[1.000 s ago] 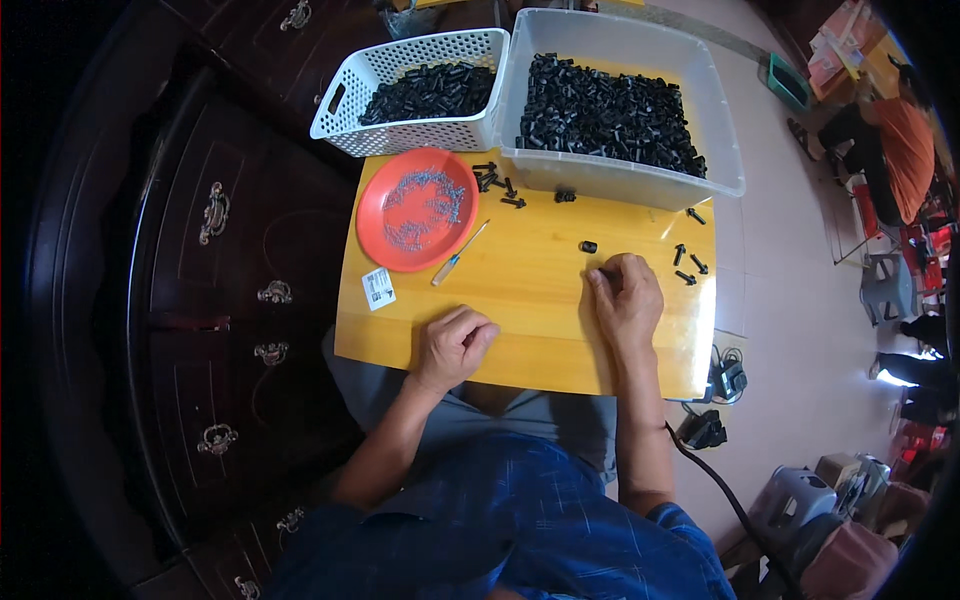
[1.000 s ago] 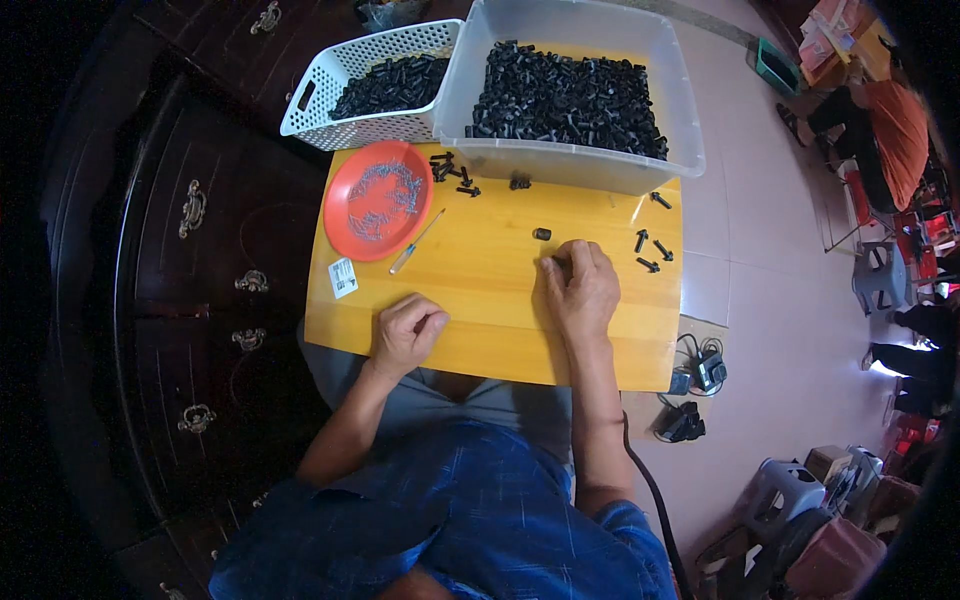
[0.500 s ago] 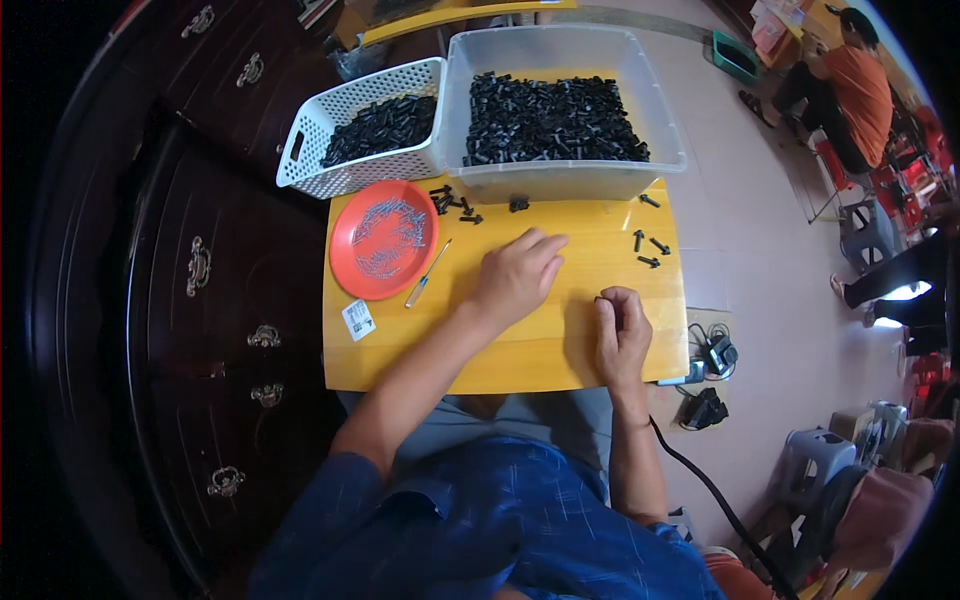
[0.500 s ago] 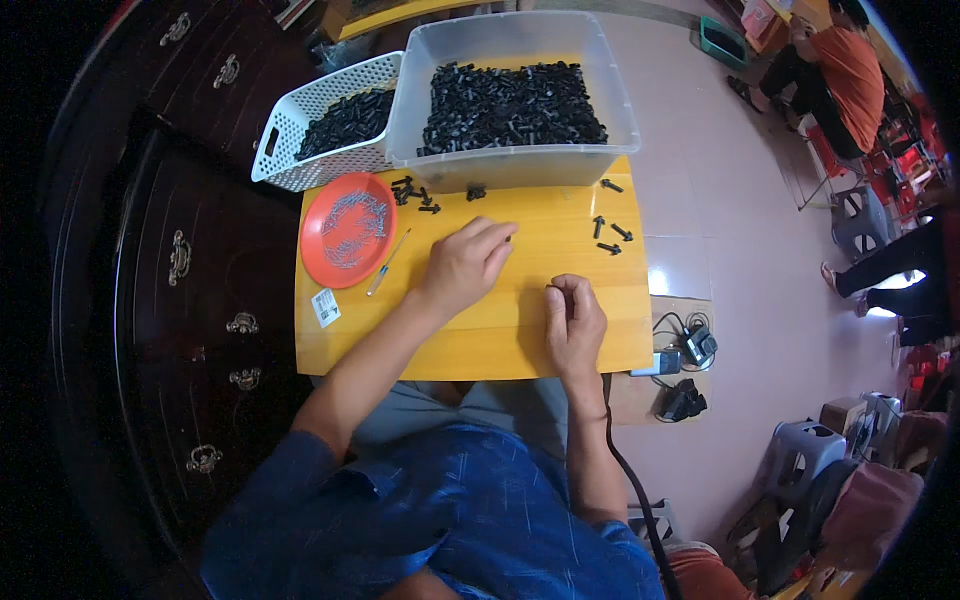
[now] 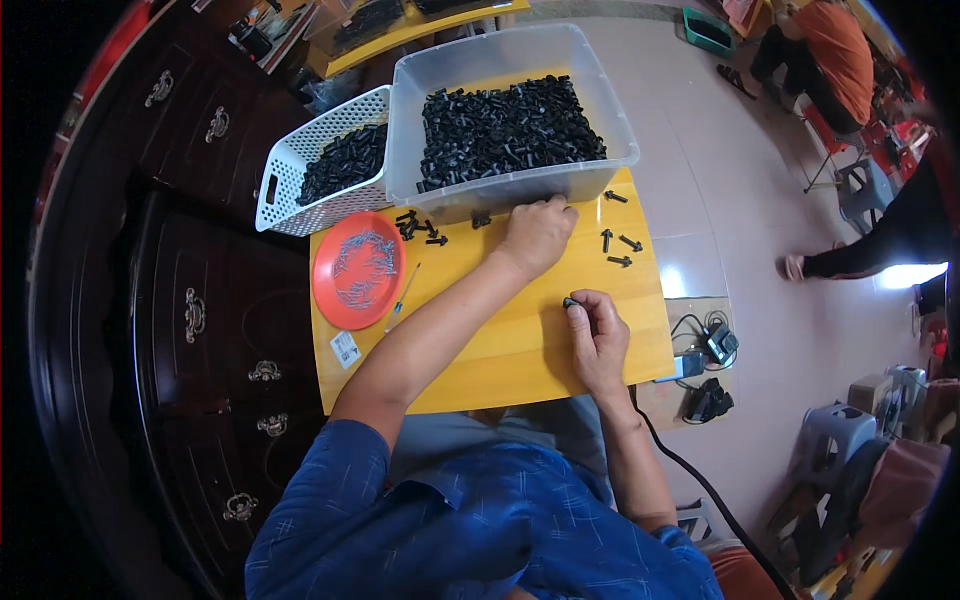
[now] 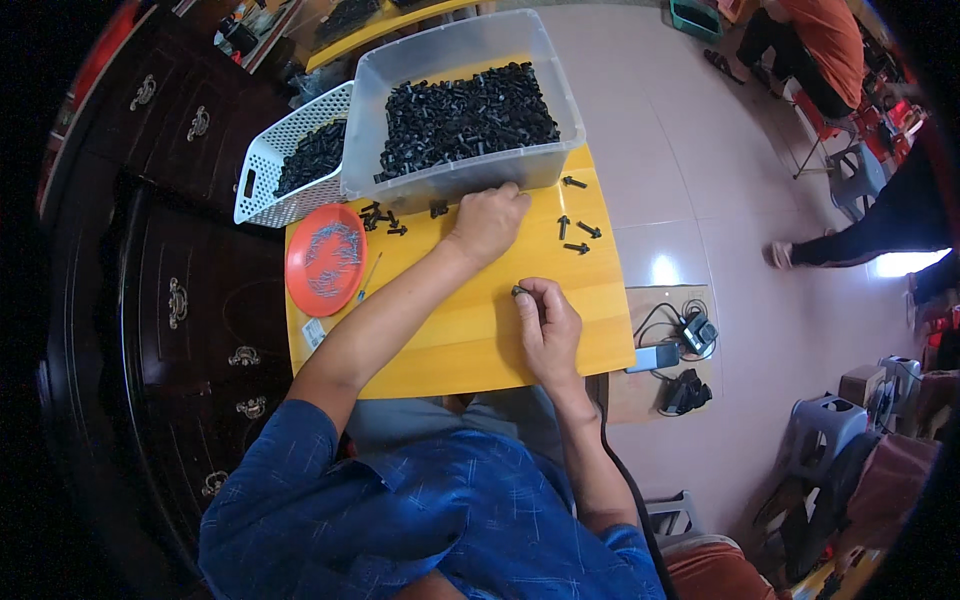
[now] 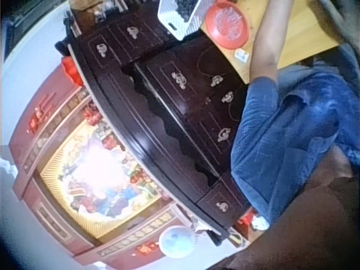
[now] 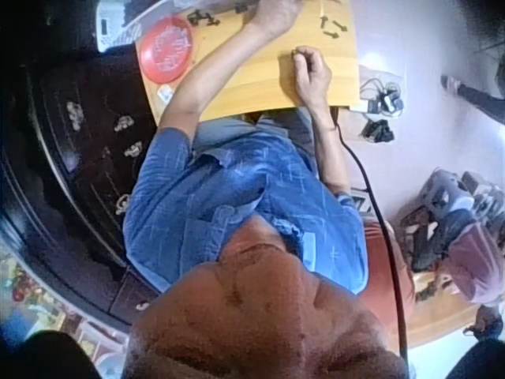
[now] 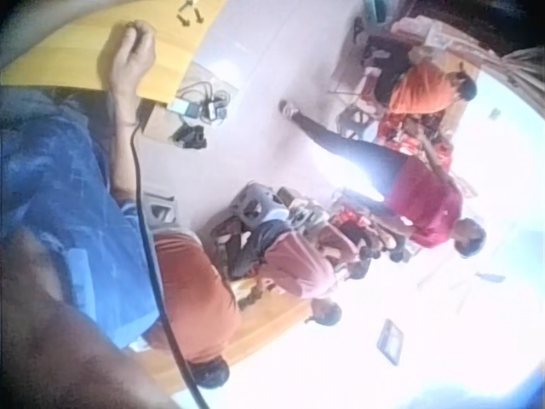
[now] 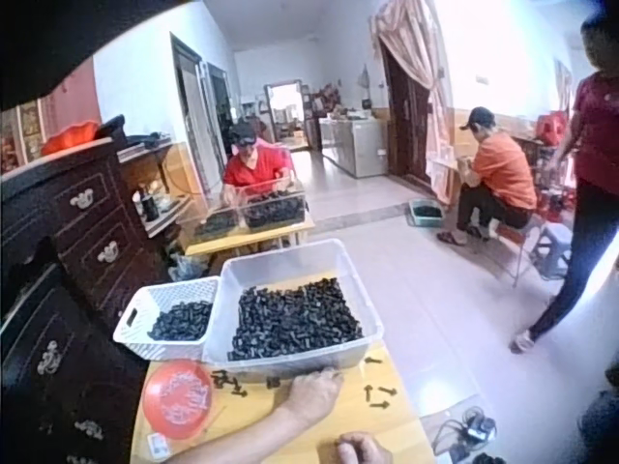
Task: Assembling small black plastic components by hand.
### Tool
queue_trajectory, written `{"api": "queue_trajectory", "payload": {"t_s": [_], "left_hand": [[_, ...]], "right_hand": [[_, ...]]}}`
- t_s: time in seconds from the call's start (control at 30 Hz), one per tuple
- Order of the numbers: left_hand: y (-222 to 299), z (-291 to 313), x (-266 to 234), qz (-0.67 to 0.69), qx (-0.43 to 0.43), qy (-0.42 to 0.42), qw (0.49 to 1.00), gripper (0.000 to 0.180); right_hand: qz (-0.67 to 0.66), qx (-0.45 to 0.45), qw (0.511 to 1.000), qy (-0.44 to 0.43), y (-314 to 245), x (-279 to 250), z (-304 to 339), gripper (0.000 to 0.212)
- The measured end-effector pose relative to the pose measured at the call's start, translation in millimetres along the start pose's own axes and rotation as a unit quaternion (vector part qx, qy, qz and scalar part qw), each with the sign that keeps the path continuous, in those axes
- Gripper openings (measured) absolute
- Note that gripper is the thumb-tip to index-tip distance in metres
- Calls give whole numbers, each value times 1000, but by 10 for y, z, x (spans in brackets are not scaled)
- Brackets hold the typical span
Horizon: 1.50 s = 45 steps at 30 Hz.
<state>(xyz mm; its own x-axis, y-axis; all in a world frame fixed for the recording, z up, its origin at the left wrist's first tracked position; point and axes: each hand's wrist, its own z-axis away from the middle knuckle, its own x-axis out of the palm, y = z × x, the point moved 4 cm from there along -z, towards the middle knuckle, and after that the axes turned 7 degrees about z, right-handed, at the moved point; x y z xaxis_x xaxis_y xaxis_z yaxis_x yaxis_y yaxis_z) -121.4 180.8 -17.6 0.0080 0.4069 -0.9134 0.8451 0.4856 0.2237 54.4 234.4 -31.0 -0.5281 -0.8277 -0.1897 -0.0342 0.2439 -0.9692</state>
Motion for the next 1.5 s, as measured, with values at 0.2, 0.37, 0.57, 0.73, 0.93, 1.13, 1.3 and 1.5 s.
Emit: {"api": "queue_trajectory", "payload": {"t_s": [0.2,0.37,0.57,0.73,0.93,1.13,1.3,1.5], "left_hand": [[140,137,-108,37,-43,-1,998,7],[328,545,-481,208,-74,73,972,7],[383,1185,-702,407,-196,113,885,3],[443,1489,-810,630,-255,119,724,5],[618,1625,-1044,665,-227,89,706,10],[655,1740,-1111,652,-223,96,718,7],[627,1845,-1139,614,-218,88,753,5],[592,1871,-1125,678,-194,76,705,7]], "right_hand": [[17,-8,1000,-1,-54,3,-9,12],[19,-14,1000,9,-24,-16,4,12],[-5,-13,1000,-6,-22,9,33,12],[-157,0,985,-65,-187,76,173,15],[-269,21,952,-147,-479,169,358,15],[-290,8,937,-197,-587,234,463,14],[-252,21,940,-230,-547,303,489,14],[-277,39,914,-293,-494,398,437,14]]}}
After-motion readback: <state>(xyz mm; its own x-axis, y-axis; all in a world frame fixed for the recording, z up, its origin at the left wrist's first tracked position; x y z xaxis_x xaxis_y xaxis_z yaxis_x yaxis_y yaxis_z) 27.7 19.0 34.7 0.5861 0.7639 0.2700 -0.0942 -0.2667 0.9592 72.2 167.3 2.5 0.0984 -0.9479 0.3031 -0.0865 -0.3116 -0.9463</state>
